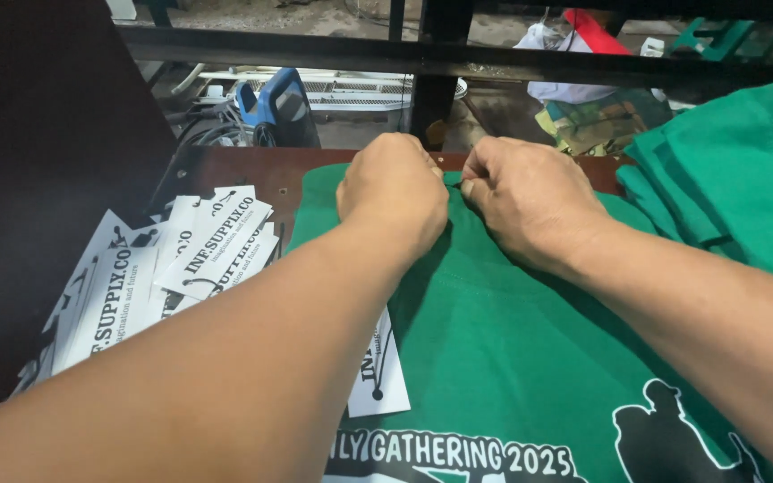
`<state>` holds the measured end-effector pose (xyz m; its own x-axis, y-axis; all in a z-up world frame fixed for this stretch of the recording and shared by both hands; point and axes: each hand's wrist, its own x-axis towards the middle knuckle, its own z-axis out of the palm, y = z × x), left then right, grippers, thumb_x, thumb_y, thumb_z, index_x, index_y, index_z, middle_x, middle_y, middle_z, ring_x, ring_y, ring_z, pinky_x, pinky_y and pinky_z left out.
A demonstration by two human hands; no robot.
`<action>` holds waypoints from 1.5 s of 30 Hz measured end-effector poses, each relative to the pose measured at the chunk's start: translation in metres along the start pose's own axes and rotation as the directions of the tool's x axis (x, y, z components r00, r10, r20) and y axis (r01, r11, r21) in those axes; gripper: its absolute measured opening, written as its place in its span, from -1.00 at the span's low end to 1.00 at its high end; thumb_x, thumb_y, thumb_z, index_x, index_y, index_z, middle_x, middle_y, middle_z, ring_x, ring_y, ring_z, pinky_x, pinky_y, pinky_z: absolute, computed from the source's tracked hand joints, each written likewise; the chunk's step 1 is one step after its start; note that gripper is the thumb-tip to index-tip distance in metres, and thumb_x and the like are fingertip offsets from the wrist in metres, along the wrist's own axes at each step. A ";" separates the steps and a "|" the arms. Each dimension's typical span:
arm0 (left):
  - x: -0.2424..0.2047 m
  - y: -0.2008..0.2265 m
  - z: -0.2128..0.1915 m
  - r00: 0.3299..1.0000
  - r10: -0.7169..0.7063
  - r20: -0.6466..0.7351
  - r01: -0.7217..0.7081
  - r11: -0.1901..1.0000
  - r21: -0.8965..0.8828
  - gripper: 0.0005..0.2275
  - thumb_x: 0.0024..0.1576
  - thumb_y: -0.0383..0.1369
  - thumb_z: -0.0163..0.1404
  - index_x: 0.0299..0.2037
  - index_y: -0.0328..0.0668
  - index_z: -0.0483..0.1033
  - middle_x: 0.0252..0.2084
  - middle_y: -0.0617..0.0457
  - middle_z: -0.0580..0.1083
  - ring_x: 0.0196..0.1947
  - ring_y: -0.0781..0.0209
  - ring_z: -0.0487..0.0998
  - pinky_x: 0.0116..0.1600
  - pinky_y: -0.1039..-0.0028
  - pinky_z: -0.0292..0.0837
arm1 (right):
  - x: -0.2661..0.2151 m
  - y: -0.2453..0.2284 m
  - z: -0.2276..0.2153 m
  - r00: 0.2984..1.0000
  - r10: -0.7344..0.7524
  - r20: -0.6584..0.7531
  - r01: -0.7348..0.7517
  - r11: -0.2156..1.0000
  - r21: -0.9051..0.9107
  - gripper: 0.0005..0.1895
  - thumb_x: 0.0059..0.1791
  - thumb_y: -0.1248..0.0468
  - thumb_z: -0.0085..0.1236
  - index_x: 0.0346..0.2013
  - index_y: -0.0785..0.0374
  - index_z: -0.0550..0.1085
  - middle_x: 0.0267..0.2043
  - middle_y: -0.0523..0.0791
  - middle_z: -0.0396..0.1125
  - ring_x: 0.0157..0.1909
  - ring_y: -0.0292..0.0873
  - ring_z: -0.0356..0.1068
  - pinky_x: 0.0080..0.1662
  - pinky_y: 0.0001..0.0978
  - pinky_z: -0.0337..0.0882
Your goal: Attaching brand tags to green t-shirts using a tagging gun on a production floor
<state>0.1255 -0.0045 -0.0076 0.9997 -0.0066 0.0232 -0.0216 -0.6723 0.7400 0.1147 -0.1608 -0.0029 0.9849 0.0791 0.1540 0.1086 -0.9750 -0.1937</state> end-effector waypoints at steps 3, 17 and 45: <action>0.009 0.002 0.002 1.000 -0.011 0.014 0.009 0.993 0.122 -0.81 0.21 -0.39 -0.06 -0.23 -0.08 0.68 -0.25 -0.03 0.59 -0.07 -0.08 0.63 0.01 0.18 0.52 | -0.001 -0.002 -0.002 0.999 0.033 0.016 -0.034 0.999 0.008 -0.81 0.04 0.07 0.03 -0.24 0.03 0.54 -0.13 -0.08 0.48 0.14 0.12 0.43 0.09 0.09 0.45; 0.003 0.003 -0.004 0.995 0.007 0.098 -0.017 0.995 0.097 -0.77 0.25 -0.24 -0.12 -0.25 0.17 0.67 -0.13 0.09 0.64 0.16 -0.05 0.58 0.24 0.15 0.42 | 0.003 0.003 0.001 0.993 0.109 0.036 -0.113 0.986 0.125 -0.80 0.03 0.03 0.04 -0.24 0.00 0.55 -0.18 0.00 0.50 0.13 0.15 0.43 0.03 0.14 0.44; -0.001 0.001 -0.004 0.997 0.041 0.061 -0.046 0.996 0.080 -0.83 0.28 -0.31 -0.13 -0.18 0.08 0.58 -0.26 0.05 0.49 -0.03 -0.05 0.57 0.00 0.17 0.51 | -0.005 -0.017 -0.004 0.972 0.227 0.058 -0.206 0.946 -0.249 -0.65 -0.08 0.05 0.14 -0.01 -0.16 0.58 0.12 -0.13 0.31 0.25 0.15 0.28 0.23 0.32 0.24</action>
<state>0.1247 -0.0024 -0.0042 0.9967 -0.0796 0.0124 -0.0667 -0.7285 0.6818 0.1070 -0.1457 0.0031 0.9900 -0.1322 0.0494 -0.1336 -0.9907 0.0260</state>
